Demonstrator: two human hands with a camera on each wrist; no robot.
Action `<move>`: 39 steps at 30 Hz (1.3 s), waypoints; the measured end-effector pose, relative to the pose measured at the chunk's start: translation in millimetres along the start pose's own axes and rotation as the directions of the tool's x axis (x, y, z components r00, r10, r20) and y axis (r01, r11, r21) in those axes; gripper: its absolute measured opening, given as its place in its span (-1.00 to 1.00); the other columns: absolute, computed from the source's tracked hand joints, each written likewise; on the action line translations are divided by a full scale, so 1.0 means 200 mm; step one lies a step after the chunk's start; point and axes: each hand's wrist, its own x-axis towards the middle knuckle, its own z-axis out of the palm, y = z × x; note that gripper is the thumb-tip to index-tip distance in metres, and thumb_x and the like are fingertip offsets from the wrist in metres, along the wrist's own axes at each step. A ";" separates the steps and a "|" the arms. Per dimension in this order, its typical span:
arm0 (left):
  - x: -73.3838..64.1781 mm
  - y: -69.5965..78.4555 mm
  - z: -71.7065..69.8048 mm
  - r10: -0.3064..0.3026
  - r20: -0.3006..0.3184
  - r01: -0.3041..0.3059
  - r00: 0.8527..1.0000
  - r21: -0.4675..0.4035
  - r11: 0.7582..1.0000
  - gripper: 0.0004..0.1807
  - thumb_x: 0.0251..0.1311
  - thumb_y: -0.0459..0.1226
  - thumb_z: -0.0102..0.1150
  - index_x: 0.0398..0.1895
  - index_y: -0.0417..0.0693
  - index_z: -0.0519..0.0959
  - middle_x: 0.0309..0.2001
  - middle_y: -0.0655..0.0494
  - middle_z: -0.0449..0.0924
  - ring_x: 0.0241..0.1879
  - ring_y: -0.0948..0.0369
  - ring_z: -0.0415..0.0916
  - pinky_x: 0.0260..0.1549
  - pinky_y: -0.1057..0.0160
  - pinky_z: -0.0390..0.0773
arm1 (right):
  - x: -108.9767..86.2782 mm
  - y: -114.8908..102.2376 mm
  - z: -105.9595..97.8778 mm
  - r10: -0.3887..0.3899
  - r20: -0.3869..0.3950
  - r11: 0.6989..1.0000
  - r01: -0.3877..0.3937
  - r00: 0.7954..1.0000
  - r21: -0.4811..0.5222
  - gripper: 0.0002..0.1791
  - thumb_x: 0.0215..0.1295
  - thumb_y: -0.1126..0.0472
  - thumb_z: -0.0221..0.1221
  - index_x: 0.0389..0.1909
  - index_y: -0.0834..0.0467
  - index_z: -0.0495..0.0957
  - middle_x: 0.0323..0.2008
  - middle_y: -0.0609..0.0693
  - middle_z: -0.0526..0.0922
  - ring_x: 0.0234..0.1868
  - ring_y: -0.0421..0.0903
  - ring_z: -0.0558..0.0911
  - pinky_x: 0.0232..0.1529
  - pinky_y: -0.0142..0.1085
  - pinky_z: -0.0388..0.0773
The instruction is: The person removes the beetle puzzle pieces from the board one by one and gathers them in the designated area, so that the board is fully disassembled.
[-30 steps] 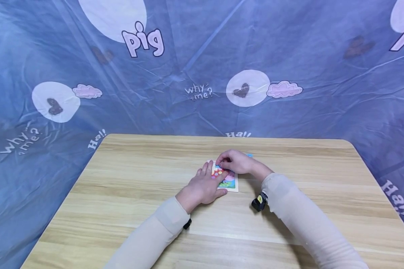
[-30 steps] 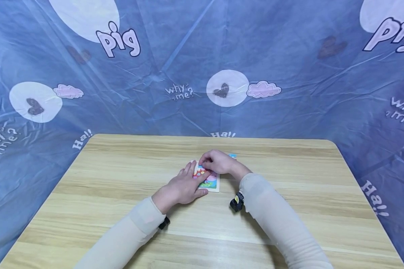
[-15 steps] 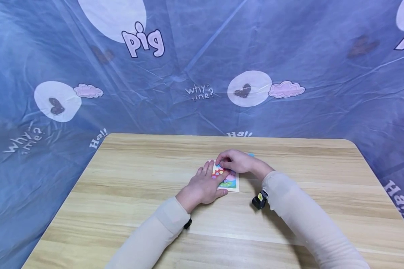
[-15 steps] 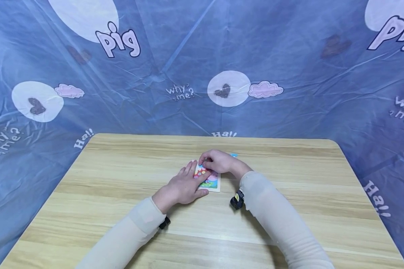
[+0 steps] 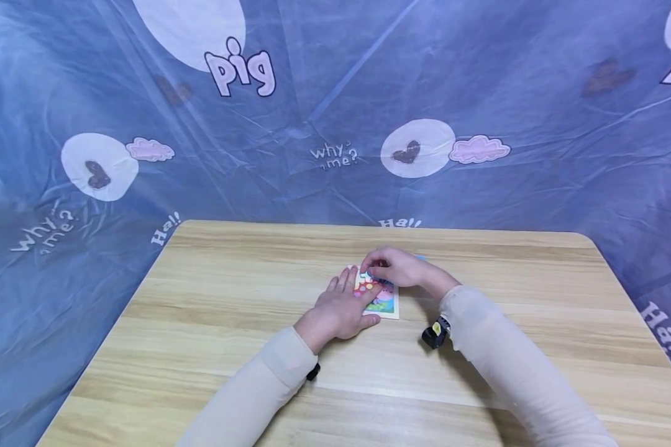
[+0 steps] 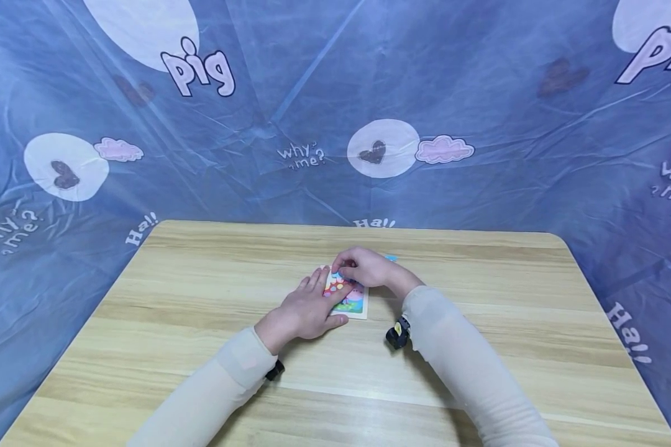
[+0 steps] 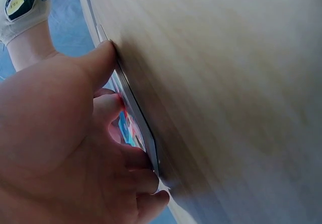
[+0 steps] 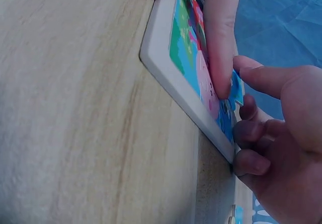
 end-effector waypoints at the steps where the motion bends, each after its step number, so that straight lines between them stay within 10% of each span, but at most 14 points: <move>1: 0.00 0.00 0.00 0.000 -0.002 0.000 1.000 0.002 1.000 -0.24 0.62 0.25 -0.08 0.77 0.45 0.04 0.79 -0.20 -0.31 0.80 -0.08 -0.36 0.75 -0.07 -0.11 | 0.00 0.00 0.00 0.000 -0.005 1.000 0.000 1.000 -0.005 -0.80 0.59 0.30 0.15 0.00 0.13 0.74 -0.02 0.06 0.73 -0.01 -0.08 0.62 0.17 -0.09 0.54; 39: 0.00 -0.03 0.04 0.008 -0.021 -0.007 1.000 0.018 1.000 -0.24 0.61 0.25 -0.06 0.77 0.52 0.01 0.79 -0.22 -0.27 0.80 -0.08 -0.33 0.75 -0.05 -0.11 | -0.03 0.01 0.08 0.045 -0.235 0.997 -0.030 0.971 0.067 -0.79 0.52 0.32 0.25 0.04 0.26 0.78 -0.14 0.10 0.82 -0.19 -0.15 0.67 -0.05 -0.27 0.60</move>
